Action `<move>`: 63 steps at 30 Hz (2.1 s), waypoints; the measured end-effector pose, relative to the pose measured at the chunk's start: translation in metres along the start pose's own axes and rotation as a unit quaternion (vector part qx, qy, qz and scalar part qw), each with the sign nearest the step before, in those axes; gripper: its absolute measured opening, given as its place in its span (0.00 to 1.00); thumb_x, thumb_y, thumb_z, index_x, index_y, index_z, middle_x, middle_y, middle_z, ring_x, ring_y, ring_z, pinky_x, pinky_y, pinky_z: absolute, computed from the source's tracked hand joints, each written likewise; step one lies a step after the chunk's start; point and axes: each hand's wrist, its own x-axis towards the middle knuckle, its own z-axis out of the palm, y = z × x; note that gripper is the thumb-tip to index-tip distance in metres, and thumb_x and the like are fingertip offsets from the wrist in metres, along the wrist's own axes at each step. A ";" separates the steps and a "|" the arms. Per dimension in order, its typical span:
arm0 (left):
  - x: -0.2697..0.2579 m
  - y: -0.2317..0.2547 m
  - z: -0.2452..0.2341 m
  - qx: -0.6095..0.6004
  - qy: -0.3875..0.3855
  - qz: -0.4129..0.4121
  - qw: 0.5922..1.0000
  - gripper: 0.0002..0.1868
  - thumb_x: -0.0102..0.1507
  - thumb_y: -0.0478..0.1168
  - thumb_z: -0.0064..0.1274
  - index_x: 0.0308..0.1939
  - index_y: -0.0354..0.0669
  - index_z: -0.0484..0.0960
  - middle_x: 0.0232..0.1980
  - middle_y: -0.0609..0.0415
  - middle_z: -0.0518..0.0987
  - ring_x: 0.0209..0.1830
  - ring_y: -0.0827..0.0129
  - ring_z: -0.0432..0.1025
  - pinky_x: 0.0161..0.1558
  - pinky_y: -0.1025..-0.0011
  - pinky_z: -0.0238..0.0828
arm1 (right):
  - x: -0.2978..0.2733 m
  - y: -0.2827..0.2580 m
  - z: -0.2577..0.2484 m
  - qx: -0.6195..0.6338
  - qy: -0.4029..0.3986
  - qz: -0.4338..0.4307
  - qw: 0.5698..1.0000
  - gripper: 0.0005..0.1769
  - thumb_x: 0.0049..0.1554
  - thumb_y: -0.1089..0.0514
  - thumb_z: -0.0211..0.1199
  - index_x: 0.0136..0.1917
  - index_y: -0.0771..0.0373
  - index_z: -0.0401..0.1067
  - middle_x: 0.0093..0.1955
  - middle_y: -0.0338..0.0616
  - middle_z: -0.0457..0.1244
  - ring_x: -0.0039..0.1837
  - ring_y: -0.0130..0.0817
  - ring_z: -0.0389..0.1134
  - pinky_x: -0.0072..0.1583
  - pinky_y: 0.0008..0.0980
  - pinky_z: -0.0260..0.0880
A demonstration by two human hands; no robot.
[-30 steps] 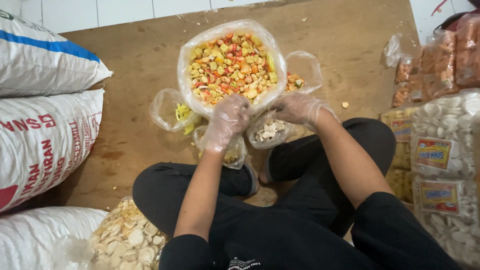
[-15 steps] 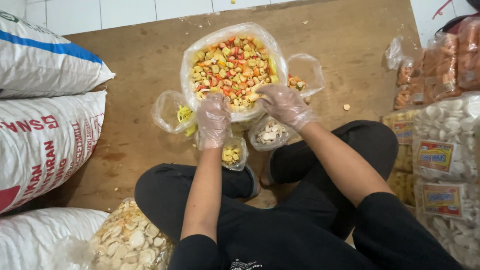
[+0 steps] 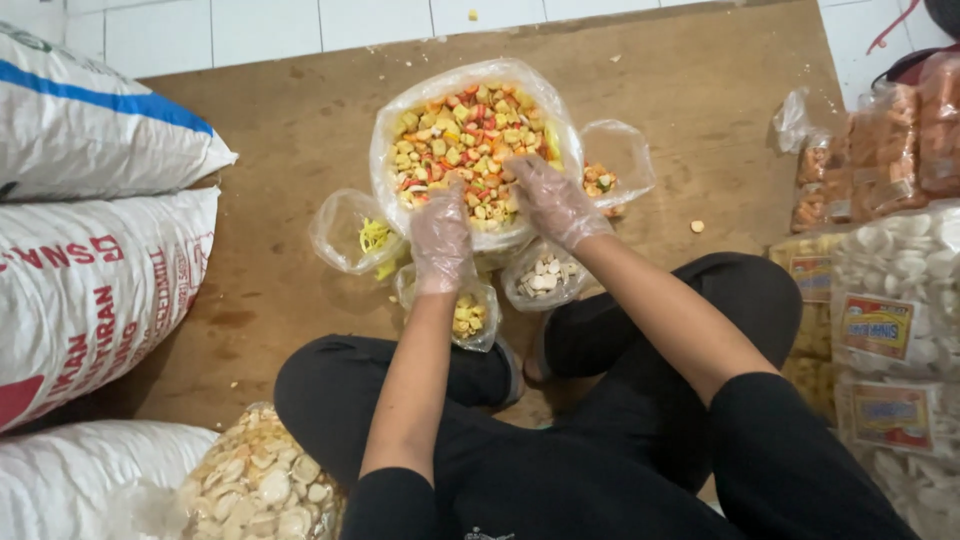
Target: The person is sorting and transferring mixed snacks from a large central bowl into smaller plastic bags while sitting on the floor.
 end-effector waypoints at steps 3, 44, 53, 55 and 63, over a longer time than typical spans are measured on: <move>0.008 0.000 -0.001 -0.079 -0.024 -0.009 0.997 0.13 0.67 0.43 0.47 0.50 0.49 0.86 0.30 0.50 0.80 0.28 0.49 0.79 0.29 0.55 0.79 | 0.019 -0.011 -0.010 0.019 -0.007 0.009 1.000 0.17 0.65 0.52 0.54 0.67 0.49 0.67 0.63 0.47 0.64 0.62 0.51 0.70 0.63 0.47 0.72; 0.065 0.169 -0.009 -0.335 0.065 0.045 0.939 0.06 0.64 0.34 0.51 0.45 0.41 0.78 0.41 0.49 0.81 0.35 0.55 0.76 0.40 0.61 0.73 | -0.017 0.135 -0.084 0.108 0.146 0.249 0.951 0.11 0.48 0.56 0.63 0.44 0.51 0.82 0.41 0.38 0.72 0.42 0.37 0.71 0.46 0.37 0.73; 0.086 0.196 0.035 -0.229 -0.033 0.076 0.970 0.15 0.58 0.27 0.49 0.42 0.44 0.88 0.49 0.56 0.87 0.30 0.74 0.77 0.30 0.75 0.74 | -0.022 0.170 -0.062 0.130 0.195 0.309 0.922 0.06 0.46 0.56 0.69 0.40 0.51 0.83 0.36 0.34 0.71 0.38 0.31 0.69 0.44 0.33 0.72; 0.081 0.186 0.022 -0.295 -0.034 0.085 0.951 0.14 0.60 0.27 0.50 0.48 0.43 0.84 0.50 0.54 0.84 0.38 0.69 0.77 0.42 0.72 0.76 | -0.019 0.168 -0.058 0.143 0.154 0.317 0.925 0.11 0.47 0.54 0.72 0.45 0.53 0.83 0.41 0.36 0.73 0.42 0.34 0.71 0.48 0.34 0.73; 0.052 0.104 -0.015 -0.268 0.000 0.080 0.960 0.15 0.63 0.28 0.51 0.52 0.47 0.77 0.49 0.54 0.78 0.41 0.67 0.74 0.44 0.70 0.77 | -0.002 0.109 -0.047 0.114 0.232 0.177 0.950 0.12 0.55 0.60 0.60 0.51 0.58 0.80 0.46 0.42 0.73 0.45 0.42 0.74 0.48 0.39 0.73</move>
